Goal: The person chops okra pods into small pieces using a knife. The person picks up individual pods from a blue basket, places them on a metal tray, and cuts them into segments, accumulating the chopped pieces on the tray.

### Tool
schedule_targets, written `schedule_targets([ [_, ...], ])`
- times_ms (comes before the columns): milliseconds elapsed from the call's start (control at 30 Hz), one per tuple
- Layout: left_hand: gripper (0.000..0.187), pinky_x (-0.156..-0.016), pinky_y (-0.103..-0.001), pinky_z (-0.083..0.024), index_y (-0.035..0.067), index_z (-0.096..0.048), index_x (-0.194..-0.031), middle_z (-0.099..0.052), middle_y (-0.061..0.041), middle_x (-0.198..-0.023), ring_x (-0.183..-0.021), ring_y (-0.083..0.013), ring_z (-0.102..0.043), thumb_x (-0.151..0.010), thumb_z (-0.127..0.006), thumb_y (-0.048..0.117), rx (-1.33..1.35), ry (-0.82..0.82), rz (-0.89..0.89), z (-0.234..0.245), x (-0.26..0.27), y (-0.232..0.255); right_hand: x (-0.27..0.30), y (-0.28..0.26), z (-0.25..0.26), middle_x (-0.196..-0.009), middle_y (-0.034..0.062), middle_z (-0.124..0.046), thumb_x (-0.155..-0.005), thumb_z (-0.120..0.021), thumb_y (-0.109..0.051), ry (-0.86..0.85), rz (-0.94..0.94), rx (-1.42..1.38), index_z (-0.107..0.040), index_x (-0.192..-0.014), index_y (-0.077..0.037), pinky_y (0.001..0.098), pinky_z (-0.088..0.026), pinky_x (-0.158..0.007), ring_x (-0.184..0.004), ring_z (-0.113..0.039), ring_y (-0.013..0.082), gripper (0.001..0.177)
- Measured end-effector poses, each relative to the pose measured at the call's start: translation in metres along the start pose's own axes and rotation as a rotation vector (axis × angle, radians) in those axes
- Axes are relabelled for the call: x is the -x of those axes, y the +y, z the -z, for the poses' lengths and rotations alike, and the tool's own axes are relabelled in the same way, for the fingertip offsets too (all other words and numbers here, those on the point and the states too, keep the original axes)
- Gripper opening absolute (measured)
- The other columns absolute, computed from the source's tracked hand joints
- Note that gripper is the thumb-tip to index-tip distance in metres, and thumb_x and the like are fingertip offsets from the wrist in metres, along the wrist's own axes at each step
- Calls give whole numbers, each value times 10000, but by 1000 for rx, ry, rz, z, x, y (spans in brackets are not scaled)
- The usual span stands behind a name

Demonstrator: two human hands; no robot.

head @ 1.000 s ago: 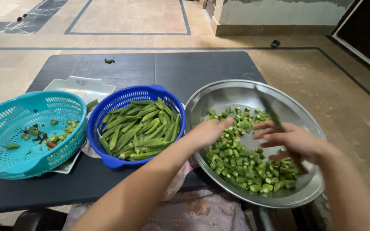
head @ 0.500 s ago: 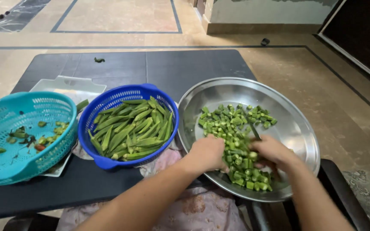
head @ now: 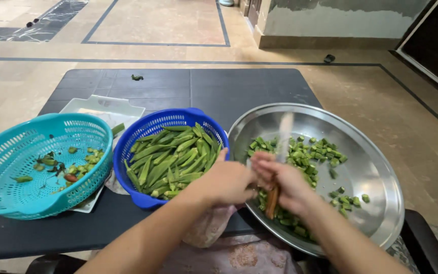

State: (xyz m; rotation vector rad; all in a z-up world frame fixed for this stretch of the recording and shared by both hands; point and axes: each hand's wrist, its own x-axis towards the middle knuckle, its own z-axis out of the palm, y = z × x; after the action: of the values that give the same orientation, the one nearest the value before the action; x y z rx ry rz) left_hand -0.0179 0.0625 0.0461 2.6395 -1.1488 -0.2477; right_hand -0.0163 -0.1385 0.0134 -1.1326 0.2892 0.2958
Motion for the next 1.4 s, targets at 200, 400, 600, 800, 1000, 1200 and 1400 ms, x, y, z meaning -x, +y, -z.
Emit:
schedule_targets([
  [200,347,-1142,-768,-128,222,-791,-1029,-751,-63,-1000,-1117,-273,-667,-884,-624,489,35,-70,-5,14,16,-4,-42,19,16,-940,-61,-642,-971,-524,-112,72,-24,119,-626,-1371,-89,194,-406,-604,-748,-568,27,413],
  [400,343,-1151,-734,-159,203,-799,-1046,-749,-10,-1133,-1224,-232,-604,-872,-641,452,154,36,-95,-1,16,-16,-73,-6,94,-669,-63,-389,-992,-538,-78,270,210,318,-648,-1402,-81,225,-304,-524,-561,-354,76,425],
  [600,339,-1173,-687,-194,187,-811,-1004,-760,-18,-1112,-1201,-250,-607,-866,-655,455,167,104,-125,-11,13,-21,-25,-24,25,-1022,91,-743,-971,-495,-58,285,174,256,-642,-1300,-13,251,-510,-726,-793,-655,105,363],
  [800,333,-1188,-657,-237,203,-816,-976,-770,-19,-1039,-1153,-245,-626,-868,-655,474,142,125,-122,-11,16,-19,-90,27,0,-1087,19,-734,-971,-557,-94,128,80,10,-629,-1280,-62,230,-551,-730,-889,-694,75,319],
  [1000,329,-1170,-675,-216,188,-812,-982,-765,-14,-1062,-1167,-245,-623,-873,-656,457,152,145,-135,-9,17,-19,-157,4,119,-793,-18,-550,-979,-594,-64,304,336,48,-647,-1294,-61,238,-346,-478,-587,-425,74,319],
  [1200,297,-1163,-667,-246,197,-814,-993,-752,-46,-1035,-1151,-256,-633,-870,-652,414,161,189,-132,-12,20,-18,-58,-20,68,-955,67,-694,-1006,-519,-138,289,157,28,-575,-1311,-41,251,-562,-644,-744,-644,111,325],
  [1400,296,-1168,-650,-271,186,-812,-991,-752,-56,-1018,-1143,-260,-636,-854,-656,396,157,210,-119,-15,20,-20,26,4,23,-1431,73,-639,-947,-588,-138,-223,-327,350,-506,-1506,-111,292,-484,-1069,-1272,-613,122,566],
])
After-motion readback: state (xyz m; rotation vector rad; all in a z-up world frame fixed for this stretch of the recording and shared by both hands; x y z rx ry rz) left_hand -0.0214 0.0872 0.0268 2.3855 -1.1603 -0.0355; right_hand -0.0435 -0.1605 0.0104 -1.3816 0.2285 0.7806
